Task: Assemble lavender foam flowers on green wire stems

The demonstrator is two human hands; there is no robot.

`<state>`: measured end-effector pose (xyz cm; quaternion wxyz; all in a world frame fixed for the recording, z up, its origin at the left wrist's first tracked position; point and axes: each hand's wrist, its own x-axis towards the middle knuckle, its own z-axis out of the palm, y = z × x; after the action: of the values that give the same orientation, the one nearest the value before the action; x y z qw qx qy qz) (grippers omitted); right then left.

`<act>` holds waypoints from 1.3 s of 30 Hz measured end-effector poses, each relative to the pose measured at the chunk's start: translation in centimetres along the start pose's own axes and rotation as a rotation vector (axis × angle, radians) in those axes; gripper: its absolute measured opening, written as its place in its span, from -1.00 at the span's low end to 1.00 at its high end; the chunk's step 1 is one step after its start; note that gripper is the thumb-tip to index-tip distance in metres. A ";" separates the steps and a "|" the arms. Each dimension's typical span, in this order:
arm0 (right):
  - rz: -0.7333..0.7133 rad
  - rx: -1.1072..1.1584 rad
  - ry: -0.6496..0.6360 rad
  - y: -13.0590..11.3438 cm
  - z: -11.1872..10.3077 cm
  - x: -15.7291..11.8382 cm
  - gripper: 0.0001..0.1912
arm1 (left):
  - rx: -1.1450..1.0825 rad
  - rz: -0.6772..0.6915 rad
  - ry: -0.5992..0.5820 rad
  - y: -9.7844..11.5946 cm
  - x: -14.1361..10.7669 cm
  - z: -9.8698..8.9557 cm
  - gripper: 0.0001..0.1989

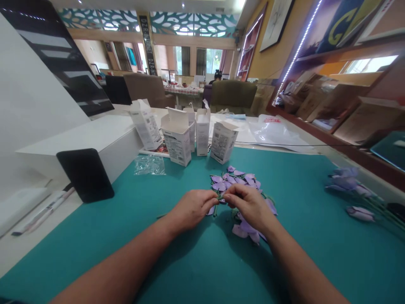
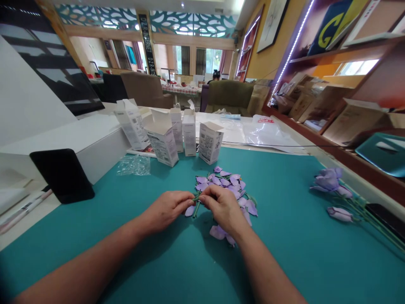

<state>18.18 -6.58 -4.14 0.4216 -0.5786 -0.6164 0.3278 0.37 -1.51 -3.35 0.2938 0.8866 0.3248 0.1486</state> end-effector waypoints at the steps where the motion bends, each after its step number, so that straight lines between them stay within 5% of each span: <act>1: 0.000 0.002 -0.003 0.0 0.0 0.0 -0.83 | -0.004 -0.007 -0.002 0.1 0.0 0.0 -0.72; 13: 0.052 0.098 -0.011 0.5 0.4 0.3 -0.83 | -0.167 -0.074 -0.027 0.2 0.1 -0.1 -0.70; 18: 0.091 0.146 0.015 0.5 0.2 0.6 -0.78 | -0.451 -0.183 -0.160 0.0 0.2 -1.0 -0.68; 24: 0.182 0.206 0.078 -0.1 -0.6 0.6 -0.68 | -0.717 -0.302 -0.190 -1.1 0.5 -0.9 -0.65; 39: 0.155 0.152 0.040 -0.3 -0.4 0.3 -0.69 | -0.575 -0.241 -0.254 -0.5 0.4 -1.6 -0.71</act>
<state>18.44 -6.33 -3.67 0.4499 -0.5975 -0.5345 0.3936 -0.28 -0.25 -2.40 0.5855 0.7340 0.3330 0.0866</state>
